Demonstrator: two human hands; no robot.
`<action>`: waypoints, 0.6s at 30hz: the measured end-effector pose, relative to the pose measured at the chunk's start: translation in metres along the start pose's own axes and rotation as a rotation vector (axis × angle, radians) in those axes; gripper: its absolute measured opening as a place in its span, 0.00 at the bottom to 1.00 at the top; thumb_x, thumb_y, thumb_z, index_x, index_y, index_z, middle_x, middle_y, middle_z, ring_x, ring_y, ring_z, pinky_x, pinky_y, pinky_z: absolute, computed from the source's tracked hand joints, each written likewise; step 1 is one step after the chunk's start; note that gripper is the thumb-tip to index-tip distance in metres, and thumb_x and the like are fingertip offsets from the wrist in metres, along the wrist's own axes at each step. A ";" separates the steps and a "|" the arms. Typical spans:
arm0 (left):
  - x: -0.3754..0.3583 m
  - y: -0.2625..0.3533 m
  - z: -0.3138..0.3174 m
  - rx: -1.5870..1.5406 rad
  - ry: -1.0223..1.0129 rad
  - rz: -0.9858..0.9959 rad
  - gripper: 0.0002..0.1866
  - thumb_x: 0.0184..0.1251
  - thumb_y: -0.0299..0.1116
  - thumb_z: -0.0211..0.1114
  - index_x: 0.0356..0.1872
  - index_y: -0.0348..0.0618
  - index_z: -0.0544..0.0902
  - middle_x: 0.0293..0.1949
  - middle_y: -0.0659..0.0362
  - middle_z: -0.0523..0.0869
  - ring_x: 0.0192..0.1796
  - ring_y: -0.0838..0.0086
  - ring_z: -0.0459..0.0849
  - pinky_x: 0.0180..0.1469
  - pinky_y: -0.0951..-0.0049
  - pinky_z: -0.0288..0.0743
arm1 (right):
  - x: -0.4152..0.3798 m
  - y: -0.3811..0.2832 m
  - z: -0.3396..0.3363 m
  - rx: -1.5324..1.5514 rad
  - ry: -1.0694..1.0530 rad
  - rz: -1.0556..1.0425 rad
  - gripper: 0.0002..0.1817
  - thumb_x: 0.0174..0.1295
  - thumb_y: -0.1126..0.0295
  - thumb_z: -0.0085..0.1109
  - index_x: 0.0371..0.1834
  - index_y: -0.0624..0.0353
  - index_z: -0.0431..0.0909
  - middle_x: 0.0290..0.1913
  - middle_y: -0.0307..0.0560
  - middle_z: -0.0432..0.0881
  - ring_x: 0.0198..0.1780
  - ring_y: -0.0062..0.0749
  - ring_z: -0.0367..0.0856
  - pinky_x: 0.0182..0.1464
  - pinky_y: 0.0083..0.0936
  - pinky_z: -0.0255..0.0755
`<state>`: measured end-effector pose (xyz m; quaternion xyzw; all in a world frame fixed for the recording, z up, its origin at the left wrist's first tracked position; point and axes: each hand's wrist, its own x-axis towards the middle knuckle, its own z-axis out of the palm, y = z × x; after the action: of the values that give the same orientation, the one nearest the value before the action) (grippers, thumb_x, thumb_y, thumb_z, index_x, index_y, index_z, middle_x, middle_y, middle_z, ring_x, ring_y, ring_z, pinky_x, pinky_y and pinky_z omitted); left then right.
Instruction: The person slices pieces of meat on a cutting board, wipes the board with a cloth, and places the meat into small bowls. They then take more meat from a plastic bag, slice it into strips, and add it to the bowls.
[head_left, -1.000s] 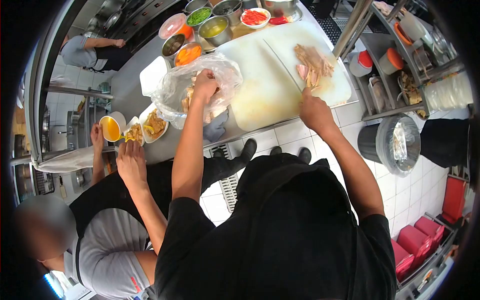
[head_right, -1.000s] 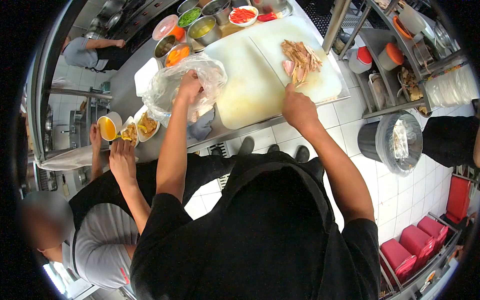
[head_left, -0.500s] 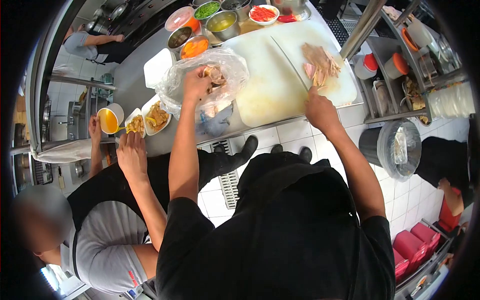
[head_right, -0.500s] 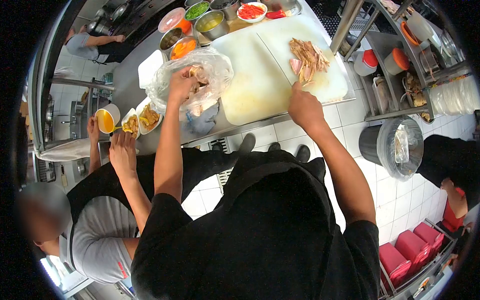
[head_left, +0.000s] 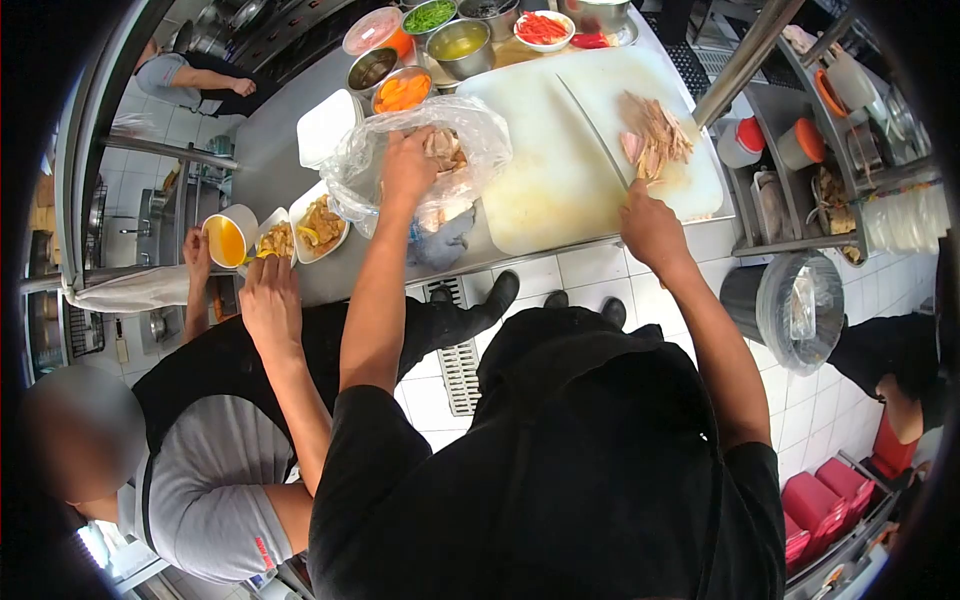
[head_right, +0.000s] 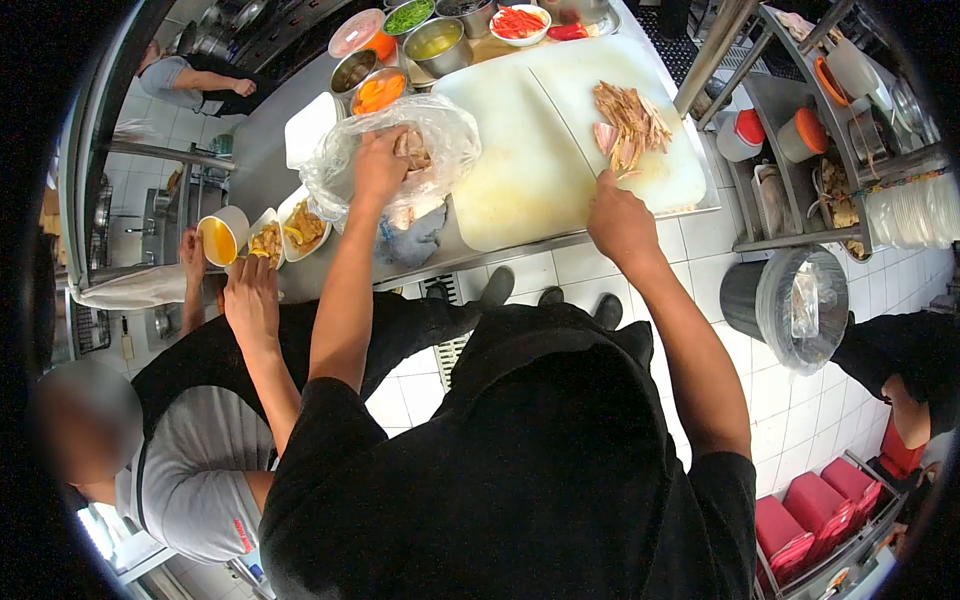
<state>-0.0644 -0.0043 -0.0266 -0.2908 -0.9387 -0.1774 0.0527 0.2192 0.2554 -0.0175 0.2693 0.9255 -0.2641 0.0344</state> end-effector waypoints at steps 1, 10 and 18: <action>-0.002 0.005 -0.001 0.020 0.001 0.012 0.29 0.51 0.29 0.76 0.60 0.51 0.86 0.56 0.45 0.82 0.59 0.52 0.82 0.64 0.58 0.75 | 0.000 0.000 0.000 -0.004 -0.003 0.002 0.14 0.70 0.67 0.50 0.51 0.65 0.66 0.39 0.74 0.85 0.45 0.72 0.84 0.51 0.60 0.76; 0.014 0.001 0.011 0.019 -0.062 0.023 0.20 0.55 0.29 0.70 0.52 0.47 0.89 0.52 0.44 0.86 0.60 0.50 0.79 0.66 0.56 0.72 | 0.003 -0.001 0.001 -0.020 -0.024 0.014 0.13 0.70 0.68 0.52 0.50 0.64 0.65 0.38 0.74 0.85 0.45 0.72 0.85 0.51 0.60 0.76; 0.018 0.001 0.013 0.083 -0.119 0.114 0.19 0.56 0.30 0.70 0.51 0.48 0.90 0.49 0.45 0.87 0.60 0.51 0.79 0.67 0.57 0.72 | 0.001 -0.004 -0.001 -0.019 -0.013 0.023 0.13 0.69 0.69 0.53 0.49 0.64 0.65 0.37 0.73 0.85 0.44 0.71 0.85 0.50 0.60 0.76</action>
<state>-0.0789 0.0106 -0.0343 -0.3513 -0.9286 -0.1177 0.0188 0.2162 0.2529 -0.0151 0.2779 0.9245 -0.2567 0.0462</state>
